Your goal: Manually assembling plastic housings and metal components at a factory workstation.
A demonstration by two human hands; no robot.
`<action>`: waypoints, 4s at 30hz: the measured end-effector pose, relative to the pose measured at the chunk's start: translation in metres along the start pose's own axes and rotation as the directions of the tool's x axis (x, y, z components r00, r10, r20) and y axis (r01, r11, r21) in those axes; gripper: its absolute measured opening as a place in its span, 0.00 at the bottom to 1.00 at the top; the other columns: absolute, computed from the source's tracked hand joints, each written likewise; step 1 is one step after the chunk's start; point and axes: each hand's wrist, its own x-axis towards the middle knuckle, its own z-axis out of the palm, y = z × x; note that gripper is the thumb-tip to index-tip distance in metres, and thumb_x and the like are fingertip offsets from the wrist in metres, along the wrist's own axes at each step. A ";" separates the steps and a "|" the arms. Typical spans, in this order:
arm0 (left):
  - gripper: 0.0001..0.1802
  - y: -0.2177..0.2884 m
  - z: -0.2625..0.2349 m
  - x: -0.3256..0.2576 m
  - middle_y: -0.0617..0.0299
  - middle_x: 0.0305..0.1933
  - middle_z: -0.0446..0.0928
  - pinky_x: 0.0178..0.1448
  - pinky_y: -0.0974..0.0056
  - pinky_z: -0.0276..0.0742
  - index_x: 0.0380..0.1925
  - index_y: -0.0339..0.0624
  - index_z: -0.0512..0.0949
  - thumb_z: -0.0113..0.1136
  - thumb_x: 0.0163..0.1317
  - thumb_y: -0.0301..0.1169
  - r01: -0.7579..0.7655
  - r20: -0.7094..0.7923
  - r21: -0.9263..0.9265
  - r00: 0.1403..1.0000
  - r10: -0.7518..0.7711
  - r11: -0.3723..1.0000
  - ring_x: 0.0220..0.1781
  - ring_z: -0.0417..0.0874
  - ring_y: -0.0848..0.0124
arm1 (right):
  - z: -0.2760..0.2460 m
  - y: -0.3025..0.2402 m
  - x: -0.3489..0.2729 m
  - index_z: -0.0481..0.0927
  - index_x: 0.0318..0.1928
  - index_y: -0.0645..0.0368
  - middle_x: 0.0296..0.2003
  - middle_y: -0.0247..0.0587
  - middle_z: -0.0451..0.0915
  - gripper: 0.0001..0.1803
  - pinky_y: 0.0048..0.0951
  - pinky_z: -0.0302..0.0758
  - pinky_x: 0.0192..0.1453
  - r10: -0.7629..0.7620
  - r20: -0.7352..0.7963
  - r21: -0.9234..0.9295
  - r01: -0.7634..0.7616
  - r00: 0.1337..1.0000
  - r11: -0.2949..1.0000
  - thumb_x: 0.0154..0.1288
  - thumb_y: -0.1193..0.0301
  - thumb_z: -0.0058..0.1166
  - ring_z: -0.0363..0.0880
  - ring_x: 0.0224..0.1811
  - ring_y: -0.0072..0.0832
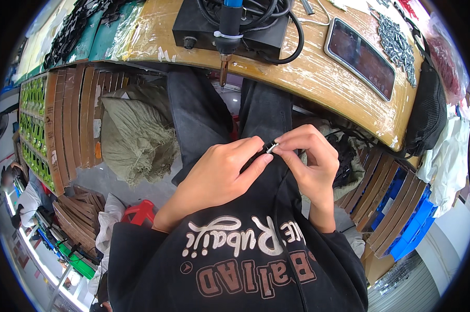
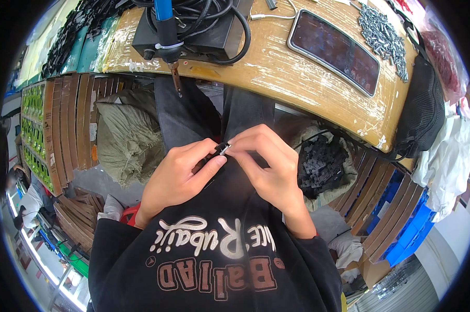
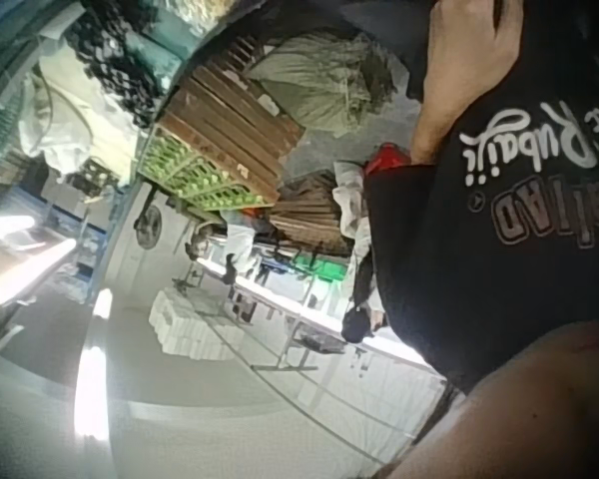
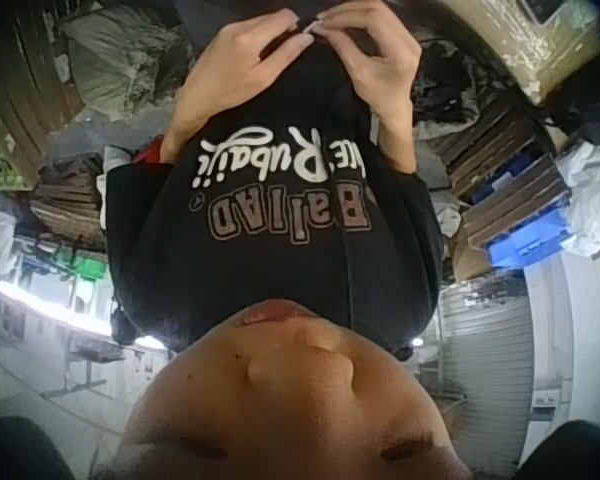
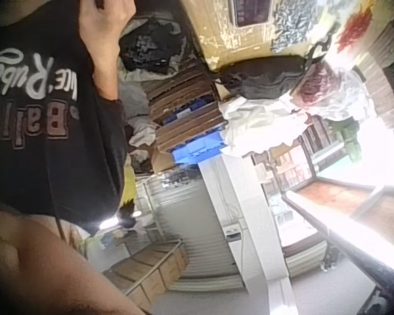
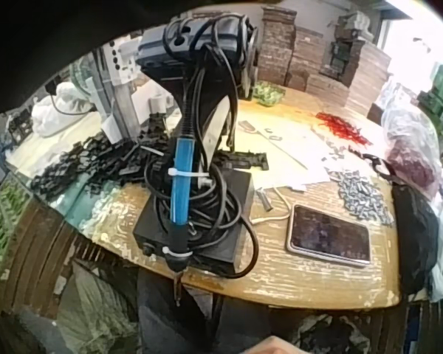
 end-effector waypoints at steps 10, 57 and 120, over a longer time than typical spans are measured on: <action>0.10 0.001 0.000 -0.001 0.49 0.22 0.69 0.25 0.55 0.65 0.26 0.35 0.65 0.52 0.58 0.30 -0.007 0.010 -0.012 1.000 0.007 1.000 0.24 0.72 0.48 | 0.001 0.005 -0.003 0.75 0.26 0.65 0.27 0.42 0.77 0.10 0.24 0.73 0.32 0.014 -0.033 0.116 -0.010 0.999 0.993 0.40 0.87 0.57 0.77 0.28 0.30; 0.08 -0.003 0.004 -0.004 0.52 0.23 0.70 0.25 0.60 0.65 0.27 0.34 0.69 0.55 0.56 0.28 -0.054 0.013 0.015 0.998 0.054 0.998 0.23 0.73 0.53 | -0.009 -0.002 -0.006 0.73 0.26 0.67 0.29 0.47 0.75 0.10 0.21 0.71 0.35 0.079 0.055 0.132 -0.086 0.995 0.988 0.43 0.91 0.55 0.74 0.31 0.27; 0.09 -0.053 -0.005 0.004 0.67 0.30 0.74 0.33 0.78 0.67 0.35 0.36 0.71 0.58 0.55 0.26 -0.012 -0.396 -0.703 0.838 -0.377 0.711 0.30 0.71 0.85 | -0.054 0.032 0.043 0.74 0.42 0.64 0.40 0.42 0.77 0.09 0.23 0.68 0.49 -0.347 -0.480 -0.519 0.058 0.806 0.853 0.61 0.76 0.47 0.74 0.42 0.24</action>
